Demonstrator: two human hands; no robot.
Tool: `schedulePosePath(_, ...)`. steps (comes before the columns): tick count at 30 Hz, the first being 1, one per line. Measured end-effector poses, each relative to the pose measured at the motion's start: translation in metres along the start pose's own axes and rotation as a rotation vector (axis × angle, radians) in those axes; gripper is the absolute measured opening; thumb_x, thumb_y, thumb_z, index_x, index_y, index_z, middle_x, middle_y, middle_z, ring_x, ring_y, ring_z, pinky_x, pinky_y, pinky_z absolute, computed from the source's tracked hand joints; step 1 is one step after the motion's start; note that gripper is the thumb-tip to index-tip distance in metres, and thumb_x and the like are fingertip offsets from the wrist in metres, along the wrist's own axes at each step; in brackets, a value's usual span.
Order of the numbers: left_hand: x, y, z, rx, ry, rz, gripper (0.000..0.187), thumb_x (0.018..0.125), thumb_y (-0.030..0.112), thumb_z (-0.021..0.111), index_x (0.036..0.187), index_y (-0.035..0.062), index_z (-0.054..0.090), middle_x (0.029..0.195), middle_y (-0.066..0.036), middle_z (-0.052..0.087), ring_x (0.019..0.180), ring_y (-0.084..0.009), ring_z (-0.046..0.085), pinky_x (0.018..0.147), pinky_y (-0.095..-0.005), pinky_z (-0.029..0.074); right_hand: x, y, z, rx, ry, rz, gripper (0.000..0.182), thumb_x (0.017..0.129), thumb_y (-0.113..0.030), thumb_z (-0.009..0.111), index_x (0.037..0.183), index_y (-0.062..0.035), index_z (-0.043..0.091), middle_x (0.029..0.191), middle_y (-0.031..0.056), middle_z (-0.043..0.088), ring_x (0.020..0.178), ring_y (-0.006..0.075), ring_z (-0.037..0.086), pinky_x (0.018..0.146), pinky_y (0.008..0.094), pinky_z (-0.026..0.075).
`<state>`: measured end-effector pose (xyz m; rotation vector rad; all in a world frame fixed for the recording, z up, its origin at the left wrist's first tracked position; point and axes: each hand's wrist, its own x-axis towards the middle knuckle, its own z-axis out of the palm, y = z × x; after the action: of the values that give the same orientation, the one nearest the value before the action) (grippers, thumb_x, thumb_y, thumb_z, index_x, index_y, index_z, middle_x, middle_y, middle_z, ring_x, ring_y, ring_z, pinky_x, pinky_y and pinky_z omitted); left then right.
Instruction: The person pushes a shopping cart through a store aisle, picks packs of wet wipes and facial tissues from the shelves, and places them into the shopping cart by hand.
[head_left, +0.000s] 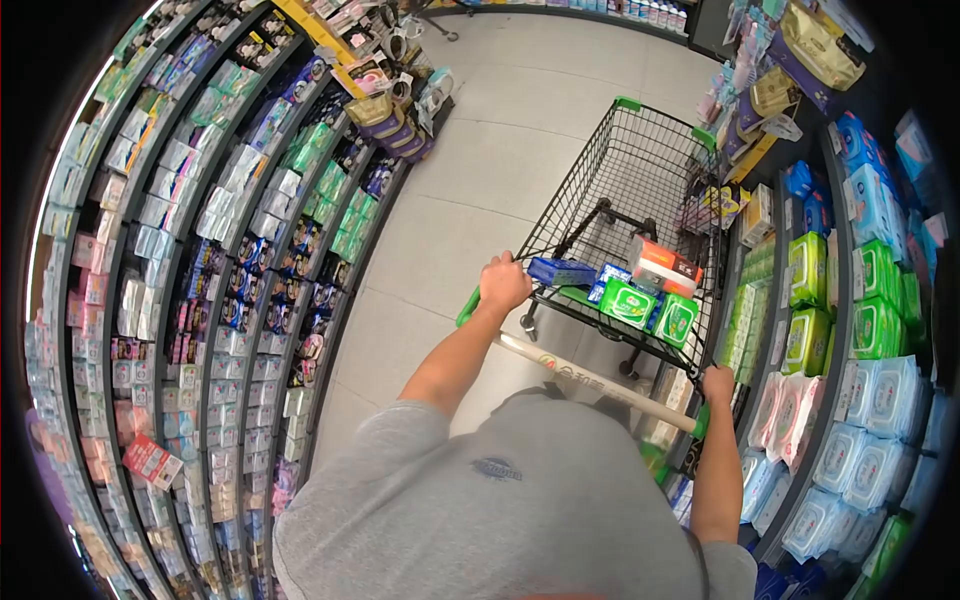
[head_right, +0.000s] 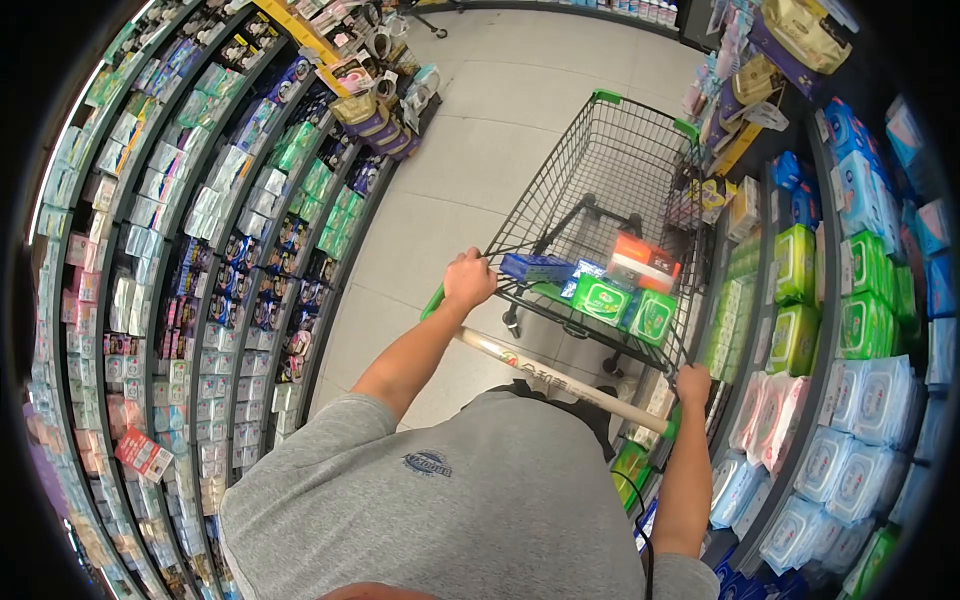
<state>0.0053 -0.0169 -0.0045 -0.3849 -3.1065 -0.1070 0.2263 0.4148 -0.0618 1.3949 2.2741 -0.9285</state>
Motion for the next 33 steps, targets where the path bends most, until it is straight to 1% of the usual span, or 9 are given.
schedulePosePath(9, 0.004, -0.011, 0.014, -0.072, -0.038, -0.040, 0.019, 0.076, 0.021, 0.062, 0.078, 0.0038, 0.068, 0.096, -0.016, 0.065, 0.087, -0.0332, 0.065, 0.074, -0.0446, 0.053, -0.004, 0.001, 0.006, -0.137, 0.084, -0.246, 0.033, 0.080, -0.028, 0.054, 0.088, -0.0007, 0.070, 0.092, 0.0259, 0.067, 0.091, 0.0416, 0.065, 0.081, 0.0482, 0.050)
schedulePosePath(10, 0.007, -0.001, -0.006, -0.051, -0.229, -0.052, 0.022, 0.073, 0.026, 0.064, 0.078, 0.0063, 0.072, 0.098, -0.015, 0.066, 0.091, -0.0302, 0.065, 0.082, -0.0422, 0.052, -0.060, -0.039, -0.027, -0.094, 0.130, -0.108, 0.038, 0.076, -0.029, 0.054, 0.098, -0.0015, 0.068, 0.099, 0.0254, 0.066, 0.096, 0.0439, 0.063, 0.085, 0.0495, 0.048)
schedulePosePath(12, 0.006, -0.011, 0.008, -0.052, -0.066, -0.010, 0.021, 0.076, 0.023, 0.061, 0.082, 0.0063, 0.072, 0.098, -0.013, 0.065, 0.090, -0.0308, 0.064, 0.077, -0.0405, 0.053, -0.067, -0.046, -0.030, -0.105, 0.153, -0.057, 0.041, 0.079, -0.034, 0.059, 0.103, -0.0023, 0.066, 0.102, 0.0267, 0.065, 0.100, 0.0414, 0.062, 0.085, 0.0480, 0.049)
schedulePosePath(19, 0.038, -0.027, -0.005, -0.633, 0.059, -0.293, 0.035, 0.079, 0.023, 0.066, 0.103, -0.0028, 0.066, 0.117, -0.021, 0.062, 0.106, -0.0307, 0.062, 0.091, -0.0378, 0.049, -0.093, -0.085, -0.084, 0.235, 0.616, -0.701, 0.049, 0.083, -0.027, 0.068, 0.118, 0.0040, 0.053, 0.113, 0.0232, 0.056, 0.106, 0.0371, 0.056, 0.092, 0.0428, 0.046)
schedulePosePath(24, 0.092, 0.015, -0.141, -1.168, 0.375, 0.160, 0.051, 0.086, 0.013, 0.068, 0.129, -0.0061, 0.048, 0.126, -0.018, 0.057, 0.117, -0.0264, 0.055, 0.102, -0.0385, 0.041, -0.208, -0.169, -0.242, 0.538, 0.890, -1.074, 0.044, 0.085, -0.016, 0.071, 0.124, -0.0041, 0.055, 0.119, 0.0095, 0.059, 0.107, 0.0200, 0.058, 0.092, 0.0331, 0.045)
schedulePosePath(27, 0.062, 0.082, -0.310, -1.335, 0.521, 0.429, 0.046, 0.091, 0.010, 0.063, 0.131, -0.0045, 0.047, 0.125, -0.018, 0.058, 0.115, -0.0236, 0.056, 0.102, -0.0355, 0.041, -0.294, -0.169, -0.343, 0.677, 0.941, -1.603, 0.048, 0.089, -0.021, 0.059, 0.126, 0.0074, 0.047, 0.120, 0.0186, 0.057, 0.099, 0.0236, 0.059, 0.090, 0.0387, 0.048)
schedulePosePath(31, 0.039, 0.081, -0.444, -1.051, 0.959, 1.476, 0.053, 0.098, 0.041, 0.030, 0.118, 0.0018, 0.059, 0.119, -0.025, 0.060, 0.115, -0.0426, 0.054, 0.107, -0.0586, 0.030, -0.315, -0.153, -0.375, 0.784, 0.848, -1.752, 0.051, 0.095, -0.033, 0.047, 0.122, 0.0109, 0.047, 0.114, 0.0209, 0.059, 0.089, 0.0281, 0.062, 0.086, 0.0424, 0.050)
schedulePosePath(32, -0.005, 0.111, -0.481, -1.066, 0.938, 1.428, 0.075, 0.093, 0.044, 0.054, 0.150, 0.0083, 0.021, 0.131, -0.025, 0.053, 0.110, -0.0288, 0.062, 0.100, -0.0365, 0.045, -0.318, -0.155, -0.376, 0.777, 0.849, -1.763, 0.051, 0.095, -0.033, 0.047, 0.121, 0.0108, 0.047, 0.113, 0.0207, 0.059, 0.088, 0.0280, 0.062, 0.086, 0.0423, 0.050)
schedulePosePath(33, -0.006, 0.107, -0.482, -1.057, 0.948, 1.428, 0.075, 0.093, 0.044, 0.054, 0.150, 0.0083, 0.021, 0.131, -0.025, 0.053, 0.110, -0.0288, 0.062, 0.100, -0.0365, 0.045, -0.320, -0.156, -0.377, 0.769, 0.850, -1.776, 0.050, 0.095, -0.033, 0.047, 0.121, 0.0106, 0.047, 0.113, 0.0206, 0.059, 0.088, 0.0279, 0.061, 0.086, 0.0422, 0.050)
